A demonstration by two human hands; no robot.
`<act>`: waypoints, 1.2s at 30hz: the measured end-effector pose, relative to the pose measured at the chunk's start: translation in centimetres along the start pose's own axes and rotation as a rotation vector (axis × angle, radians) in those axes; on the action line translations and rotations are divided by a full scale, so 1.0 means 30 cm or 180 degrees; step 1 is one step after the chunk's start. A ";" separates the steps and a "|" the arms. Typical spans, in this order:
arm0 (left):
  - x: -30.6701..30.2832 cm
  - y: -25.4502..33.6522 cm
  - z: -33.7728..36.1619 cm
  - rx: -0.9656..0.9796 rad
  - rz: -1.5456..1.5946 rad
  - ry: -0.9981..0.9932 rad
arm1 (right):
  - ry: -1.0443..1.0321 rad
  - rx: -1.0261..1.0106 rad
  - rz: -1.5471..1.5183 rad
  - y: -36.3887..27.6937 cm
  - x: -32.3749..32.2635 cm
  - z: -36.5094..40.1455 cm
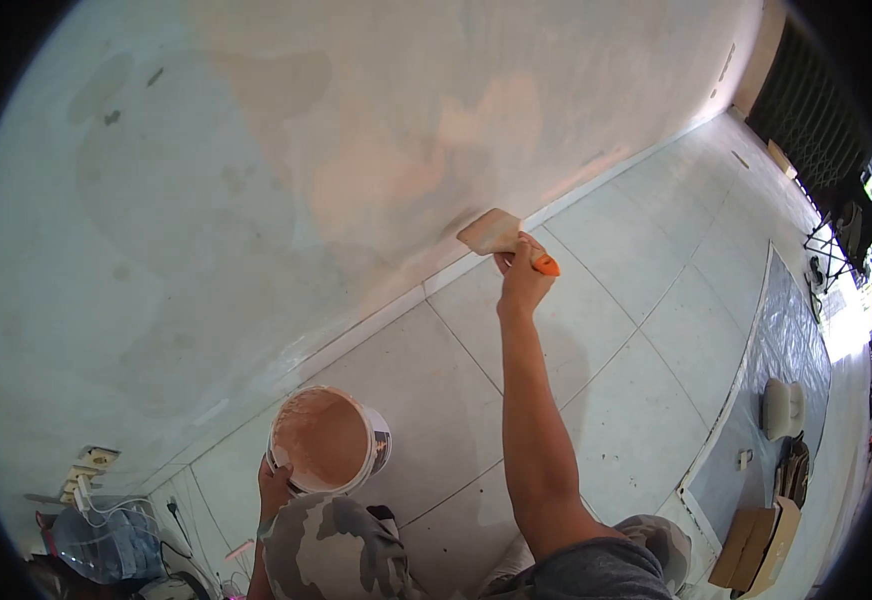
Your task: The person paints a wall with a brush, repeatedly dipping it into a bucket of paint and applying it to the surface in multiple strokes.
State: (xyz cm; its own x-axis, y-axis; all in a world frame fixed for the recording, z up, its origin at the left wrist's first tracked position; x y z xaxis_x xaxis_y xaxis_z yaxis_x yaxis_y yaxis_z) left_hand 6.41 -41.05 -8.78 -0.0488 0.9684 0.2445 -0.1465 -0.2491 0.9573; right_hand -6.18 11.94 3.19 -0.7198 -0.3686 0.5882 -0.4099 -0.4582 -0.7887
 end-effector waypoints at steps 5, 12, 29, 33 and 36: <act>0.062 0.048 0.024 -0.0229 0.0072 0.0324 | -0.0688 -0.0221 -0.0620 -0.233 0.271 0.097; -0.009 -0.014 -0.006 -0.0031 -0.0021 0.0223 | -0.1200 -0.1264 -0.0925 -0.698 0.379 0.225; 0.041 0.013 0.016 -0.0050 0.0011 0.0036 | 0.0254 0.0295 0.0424 0.187 -0.109 0.067; 0.059 0.023 0.023 -0.0064 0.0195 0.0177 | 0.0300 0.0347 0.0573 0.191 -0.135 0.041; 0.034 0.014 0.017 -0.0043 0.0014 0.0096 | 0.0243 0.0325 0.0538 0.193 -0.137 0.022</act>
State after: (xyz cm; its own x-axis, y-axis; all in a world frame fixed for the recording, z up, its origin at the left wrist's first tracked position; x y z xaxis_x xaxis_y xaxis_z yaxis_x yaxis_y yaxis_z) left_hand 6.79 -40.15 -8.06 -0.0792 0.9666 0.2439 -0.1596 -0.2538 0.9540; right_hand -5.23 10.26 -3.65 -0.8155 -0.3867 0.4307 -0.2235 -0.4760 -0.8506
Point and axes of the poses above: each hand's wrist, its own z-axis away from the middle knuckle, its own x-axis out of the palm, y = z × x, the point moved 6 cm from there along -z, towards the middle knuckle, and after that the axes turned 8 degrees about x, right-handed, at the moved point
